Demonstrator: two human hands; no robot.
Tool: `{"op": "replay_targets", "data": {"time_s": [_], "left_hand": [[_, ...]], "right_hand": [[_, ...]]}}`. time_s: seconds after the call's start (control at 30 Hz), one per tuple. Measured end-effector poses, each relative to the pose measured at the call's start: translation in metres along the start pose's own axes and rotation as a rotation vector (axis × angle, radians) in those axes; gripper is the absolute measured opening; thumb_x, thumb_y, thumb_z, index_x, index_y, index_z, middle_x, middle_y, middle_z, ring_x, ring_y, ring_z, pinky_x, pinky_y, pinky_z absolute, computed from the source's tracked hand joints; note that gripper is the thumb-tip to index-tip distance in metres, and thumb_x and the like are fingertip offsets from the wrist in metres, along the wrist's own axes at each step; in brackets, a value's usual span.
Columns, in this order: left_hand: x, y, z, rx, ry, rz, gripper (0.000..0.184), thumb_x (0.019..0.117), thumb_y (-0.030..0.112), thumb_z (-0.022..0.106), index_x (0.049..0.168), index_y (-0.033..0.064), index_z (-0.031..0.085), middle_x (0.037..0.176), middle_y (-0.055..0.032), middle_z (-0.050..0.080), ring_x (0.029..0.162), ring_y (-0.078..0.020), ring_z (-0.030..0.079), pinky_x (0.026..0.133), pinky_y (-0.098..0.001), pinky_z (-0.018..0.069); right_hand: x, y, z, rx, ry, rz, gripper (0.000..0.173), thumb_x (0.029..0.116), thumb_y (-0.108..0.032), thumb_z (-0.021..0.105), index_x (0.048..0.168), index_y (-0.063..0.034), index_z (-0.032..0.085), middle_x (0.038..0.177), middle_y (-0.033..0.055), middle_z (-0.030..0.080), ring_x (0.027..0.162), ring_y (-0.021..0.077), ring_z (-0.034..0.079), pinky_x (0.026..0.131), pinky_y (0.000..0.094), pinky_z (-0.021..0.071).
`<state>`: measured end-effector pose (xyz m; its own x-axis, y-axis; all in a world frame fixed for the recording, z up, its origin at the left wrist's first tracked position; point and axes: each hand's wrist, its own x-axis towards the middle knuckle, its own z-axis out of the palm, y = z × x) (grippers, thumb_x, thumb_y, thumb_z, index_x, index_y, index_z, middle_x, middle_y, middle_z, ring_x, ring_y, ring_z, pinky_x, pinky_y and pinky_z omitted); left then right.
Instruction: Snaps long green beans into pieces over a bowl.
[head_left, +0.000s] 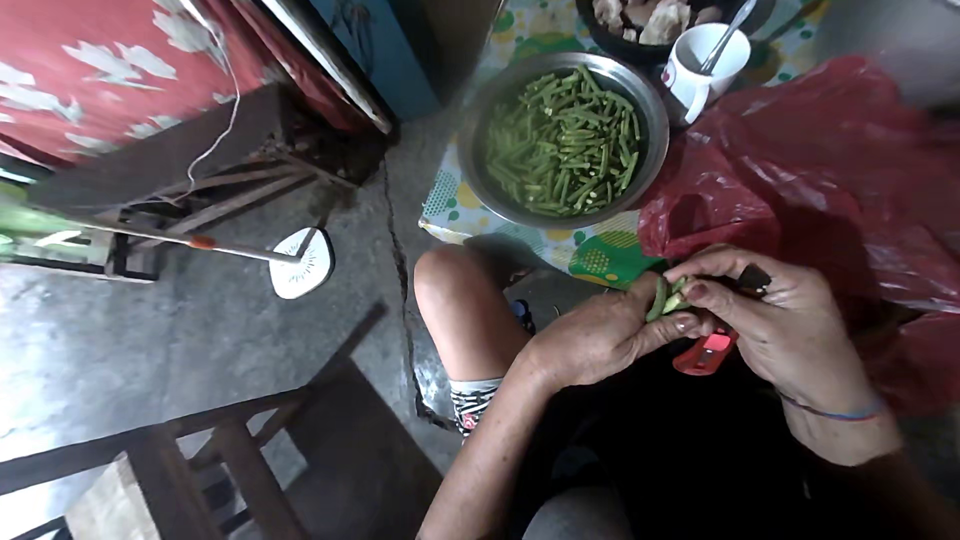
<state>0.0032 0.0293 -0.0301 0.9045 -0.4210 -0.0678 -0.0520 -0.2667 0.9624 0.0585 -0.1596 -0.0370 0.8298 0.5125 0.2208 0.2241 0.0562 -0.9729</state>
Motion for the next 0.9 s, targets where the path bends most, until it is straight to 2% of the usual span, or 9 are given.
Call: {"op": "replay_targets", "data": {"time_s": [0.07, 0.2, 0.37, 0.5, 0.6, 0.73, 0.8, 0.87, 0.9], "left_hand": [[0.001, 0.001, 0.001, 0.017, 0.014, 0.017, 0.036, 0.108, 0.03, 0.048, 0.111, -0.0045, 0.059, 0.073, -0.0017, 0.055, 0.063, -0.0052, 0.052, 0.062, -0.0223, 0.0463], [0.002, -0.007, 0.001, -0.123, 0.06, 0.062, 0.033, 0.1096, 0.024, 0.043, 0.102, -0.0022, 0.061, 0.068, 0.0043, 0.049, 0.056, 0.0028, 0.045, 0.054, -0.0139, 0.041], [0.001, -0.003, -0.002, -0.017, 0.008, -0.008, 0.033, 0.1093, 0.024, 0.046, 0.105, -0.0057, 0.06, 0.067, -0.0014, 0.053, 0.055, -0.0036, 0.051, 0.055, -0.0187, 0.0464], [0.001, 0.003, -0.001, 0.12, -0.009, -0.052, 0.035, 0.108, 0.026, 0.049, 0.103, -0.007, 0.06, 0.069, -0.006, 0.056, 0.06, -0.0106, 0.056, 0.06, -0.0258, 0.0495], [0.003, 0.004, 0.004, 0.127, 0.045, -0.03, 0.037, 0.1076, 0.028, 0.05, 0.109, -0.0071, 0.062, 0.075, -0.0094, 0.06, 0.065, -0.0142, 0.058, 0.065, -0.0302, 0.0514], [0.004, -0.011, 0.004, -0.192, 0.059, 0.126, 0.027, 0.1052, 0.022, 0.054, 0.109, -0.0035, 0.062, 0.078, 0.0039, 0.057, 0.064, 0.005, 0.047, 0.059, -0.0133, 0.041], [0.004, -0.02, 0.005, -0.374, 0.039, 0.213, 0.032, 0.1027, 0.028, 0.057, 0.109, -0.0035, 0.061, 0.088, 0.007, 0.064, 0.075, 0.0096, 0.053, 0.067, -0.0115, 0.0442], [0.004, -0.026, 0.01, -0.415, 0.07, 0.23, 0.048, 0.1058, 0.046, 0.047, 0.107, -0.0006, 0.058, 0.082, 0.0105, 0.057, 0.072, 0.0097, 0.048, 0.063, -0.0107, 0.0407], [0.004, -0.024, 0.015, -0.397, 0.114, 0.208, 0.045, 0.1095, 0.041, 0.038, 0.105, 0.0008, 0.056, 0.078, 0.0109, 0.051, 0.067, 0.0089, 0.044, 0.059, -0.0107, 0.0381]], "right_hand": [[0.0, 0.0, 0.0, 0.015, -0.013, 0.021, 0.01, 0.0958, -0.018, 0.07, 0.104, -0.0155, 0.075, 0.095, -0.0104, 0.073, 0.073, -0.0015, 0.067, 0.064, 0.0142, 0.0582], [0.001, -0.001, -0.003, 0.115, -0.062, 0.08, 0.016, 0.0976, -0.018, 0.068, 0.112, -0.0151, 0.074, 0.085, -0.0109, 0.072, 0.063, -0.0014, 0.064, 0.059, 0.0146, 0.0569], [-0.001, 0.001, -0.002, 0.049, -0.083, 0.075, 0.024, 0.0965, -0.016, 0.069, 0.12, -0.0115, 0.073, 0.094, -0.011, 0.072, 0.068, -0.0021, 0.065, 0.061, 0.014, 0.0576], [-0.003, 0.004, 0.0, -0.086, -0.093, 0.033, 0.022, 0.0996, -0.02, 0.065, 0.114, -0.0072, 0.074, 0.098, -0.0089, 0.069, 0.071, -0.0053, 0.062, 0.061, 0.0111, 0.0556], [-0.003, 0.004, 0.0, -0.002, -0.06, 0.107, 0.014, 0.1006, -0.018, 0.063, 0.107, -0.0126, 0.074, 0.091, -0.0111, 0.071, 0.066, -0.0038, 0.063, 0.058, 0.0128, 0.0557], [-0.002, 0.003, -0.001, 0.177, -0.063, 0.158, 0.008, 0.0997, -0.019, 0.065, 0.103, -0.0201, 0.073, 0.08, -0.013, 0.068, 0.059, -0.0039, 0.06, 0.055, 0.0124, 0.0535], [-0.002, 0.002, -0.002, 0.185, -0.066, 0.13, 0.008, 0.0999, -0.019, 0.065, 0.103, -0.0201, 0.073, 0.081, -0.0124, 0.069, 0.06, -0.0035, 0.06, 0.056, 0.0127, 0.0545], [-0.001, 0.003, -0.003, 0.166, -0.038, 0.108, 0.009, 0.0997, -0.017, 0.065, 0.103, -0.0196, 0.073, 0.077, -0.0126, 0.069, 0.058, -0.0033, 0.061, 0.056, 0.013, 0.0548], [-0.001, 0.003, -0.002, 0.146, -0.017, 0.097, 0.009, 0.0992, -0.017, 0.065, 0.103, -0.0193, 0.074, 0.075, -0.0128, 0.068, 0.057, -0.0031, 0.06, 0.056, 0.0132, 0.0546]]}}
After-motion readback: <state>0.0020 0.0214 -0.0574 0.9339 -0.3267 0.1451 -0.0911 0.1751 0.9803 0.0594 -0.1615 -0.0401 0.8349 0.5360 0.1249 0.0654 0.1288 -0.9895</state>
